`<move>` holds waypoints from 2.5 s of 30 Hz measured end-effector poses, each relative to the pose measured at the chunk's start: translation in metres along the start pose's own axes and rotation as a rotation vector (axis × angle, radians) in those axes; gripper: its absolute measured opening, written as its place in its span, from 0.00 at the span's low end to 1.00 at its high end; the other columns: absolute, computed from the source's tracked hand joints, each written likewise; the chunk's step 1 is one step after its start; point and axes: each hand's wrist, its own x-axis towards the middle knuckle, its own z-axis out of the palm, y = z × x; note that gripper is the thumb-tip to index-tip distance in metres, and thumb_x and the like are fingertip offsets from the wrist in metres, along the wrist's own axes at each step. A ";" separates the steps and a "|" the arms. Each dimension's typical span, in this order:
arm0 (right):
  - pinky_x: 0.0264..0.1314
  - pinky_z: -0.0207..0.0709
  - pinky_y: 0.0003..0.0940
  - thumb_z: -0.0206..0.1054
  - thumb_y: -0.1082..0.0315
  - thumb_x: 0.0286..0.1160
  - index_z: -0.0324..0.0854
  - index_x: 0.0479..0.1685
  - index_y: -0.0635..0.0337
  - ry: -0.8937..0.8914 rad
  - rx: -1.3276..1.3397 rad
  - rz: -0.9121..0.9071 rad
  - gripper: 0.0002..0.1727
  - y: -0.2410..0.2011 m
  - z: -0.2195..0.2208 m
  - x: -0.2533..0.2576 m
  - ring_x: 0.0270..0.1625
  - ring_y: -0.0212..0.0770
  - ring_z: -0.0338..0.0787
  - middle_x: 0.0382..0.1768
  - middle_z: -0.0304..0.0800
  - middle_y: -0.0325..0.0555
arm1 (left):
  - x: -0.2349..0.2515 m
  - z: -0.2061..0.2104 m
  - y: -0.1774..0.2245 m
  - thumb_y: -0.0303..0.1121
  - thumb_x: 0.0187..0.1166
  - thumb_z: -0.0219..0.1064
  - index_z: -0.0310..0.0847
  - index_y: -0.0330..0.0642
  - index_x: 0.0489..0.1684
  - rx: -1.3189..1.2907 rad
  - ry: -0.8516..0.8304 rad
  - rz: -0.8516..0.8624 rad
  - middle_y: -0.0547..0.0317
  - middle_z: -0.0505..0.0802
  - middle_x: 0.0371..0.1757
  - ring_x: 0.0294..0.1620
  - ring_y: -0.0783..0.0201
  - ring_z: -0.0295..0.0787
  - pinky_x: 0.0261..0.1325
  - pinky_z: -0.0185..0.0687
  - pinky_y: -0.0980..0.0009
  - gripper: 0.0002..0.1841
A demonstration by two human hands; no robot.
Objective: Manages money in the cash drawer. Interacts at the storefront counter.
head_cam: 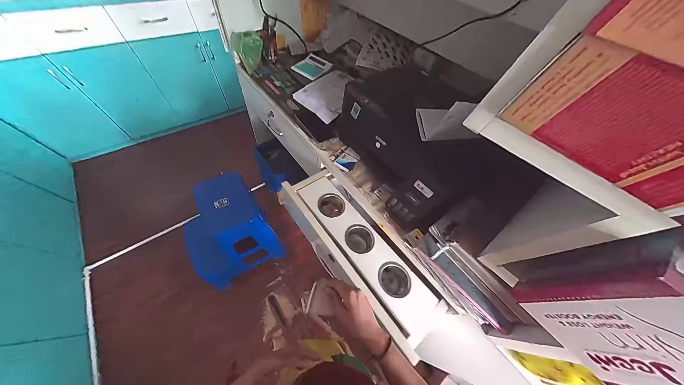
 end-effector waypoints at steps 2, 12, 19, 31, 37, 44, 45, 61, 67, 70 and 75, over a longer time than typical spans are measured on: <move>0.54 0.86 0.59 0.59 0.68 0.81 0.90 0.54 0.70 0.406 0.050 -0.163 0.17 0.027 -0.001 -0.016 0.50 0.60 0.95 0.47 0.95 0.61 | 0.015 0.031 -0.002 0.46 0.88 0.57 0.83 0.41 0.69 -0.104 -0.166 0.016 0.50 0.79 0.82 0.86 0.60 0.69 0.87 0.64 0.61 0.22; 0.46 0.80 0.66 0.55 0.62 0.89 0.84 0.57 0.73 0.170 0.187 0.235 0.20 0.078 0.002 -0.070 0.40 0.67 0.92 0.33 0.91 0.67 | -0.018 0.087 -0.006 0.53 0.89 0.53 0.77 0.51 0.20 0.028 0.342 0.251 0.71 0.87 0.27 0.44 0.75 0.87 0.60 0.78 0.75 0.25; 0.45 0.83 0.63 0.52 0.60 0.91 0.82 0.62 0.71 -0.073 0.170 0.106 0.22 0.048 0.030 -0.088 0.39 0.66 0.93 0.32 0.91 0.65 | -0.052 0.091 0.031 0.40 0.79 0.65 0.96 0.46 0.28 0.530 0.115 -0.178 0.62 0.98 0.50 0.74 0.54 0.82 0.80 0.65 0.46 0.15; 0.67 0.78 0.60 0.64 0.63 0.84 0.85 0.64 0.69 -0.167 0.126 0.199 0.19 0.069 0.000 -0.031 0.59 0.61 0.92 0.55 0.92 0.64 | -0.022 0.102 -0.039 0.31 0.83 0.60 0.88 0.38 0.25 0.361 0.517 -0.035 0.56 0.95 0.43 0.57 0.70 0.88 0.67 0.80 0.74 0.16; 0.52 0.87 0.44 0.71 0.71 0.77 0.85 0.58 0.73 0.083 0.311 0.162 0.16 0.082 -0.040 0.011 0.42 0.44 0.93 0.44 0.94 0.57 | -0.024 0.109 -0.035 0.23 0.76 0.59 0.87 0.35 0.23 0.509 0.556 -0.104 0.53 0.92 0.32 0.41 0.62 0.90 0.52 0.84 0.68 0.12; 0.69 0.74 0.66 0.58 0.63 0.90 0.85 0.64 0.68 -0.064 -0.076 0.296 0.19 0.082 -0.052 0.043 0.61 0.66 0.89 0.57 0.91 0.67 | -0.025 0.104 -0.031 0.20 0.71 0.61 0.85 0.33 0.20 0.531 0.540 -0.107 0.50 0.92 0.30 0.41 0.57 0.90 0.51 0.85 0.64 0.10; 0.72 0.71 0.67 0.57 0.64 0.90 0.84 0.67 0.67 -0.145 -0.168 0.311 0.19 0.084 -0.046 0.047 0.67 0.68 0.86 0.61 0.89 0.68 | -0.026 0.105 -0.031 0.21 0.72 0.61 0.84 0.33 0.20 0.518 0.544 -0.095 0.50 0.92 0.31 0.42 0.58 0.90 0.52 0.84 0.66 0.10; 0.62 0.84 0.46 0.64 0.67 0.83 0.90 0.51 0.71 -0.344 0.170 -0.312 0.15 0.051 -0.020 -0.014 0.51 0.49 0.94 0.47 0.95 0.59 | -0.009 0.096 -0.035 0.40 0.87 0.61 0.81 0.31 0.68 0.128 0.831 0.038 0.50 0.88 0.71 0.69 0.65 0.87 0.70 0.84 0.66 0.22; 0.50 0.81 0.31 0.58 0.71 0.85 0.87 0.40 0.75 -0.457 0.532 -0.544 0.15 0.026 0.031 -0.063 0.40 0.38 0.89 0.37 0.91 0.57 | -0.004 0.096 -0.022 0.33 0.81 0.66 0.80 0.27 0.66 0.139 0.715 -0.123 0.56 0.92 0.63 0.56 0.79 0.90 0.59 0.87 0.78 0.21; 0.43 0.75 0.25 0.56 0.67 0.88 0.85 0.40 0.75 -0.559 0.529 -0.480 0.18 0.033 0.024 -0.058 0.35 0.31 0.82 0.32 0.87 0.52 | -0.008 0.097 -0.024 0.29 0.76 0.70 0.87 0.32 0.54 0.117 0.763 -0.089 0.66 0.96 0.51 0.46 0.80 0.92 0.52 0.90 0.78 0.13; 0.73 0.73 0.62 0.53 0.62 0.92 0.83 0.63 0.73 -0.582 -0.189 -0.146 0.22 0.048 -0.024 -0.015 0.67 0.66 0.87 0.59 0.88 0.70 | -0.003 0.104 -0.026 0.22 0.69 0.73 0.88 0.34 0.43 0.121 0.844 -0.138 0.71 0.96 0.39 0.34 0.82 0.91 0.41 0.89 0.81 0.07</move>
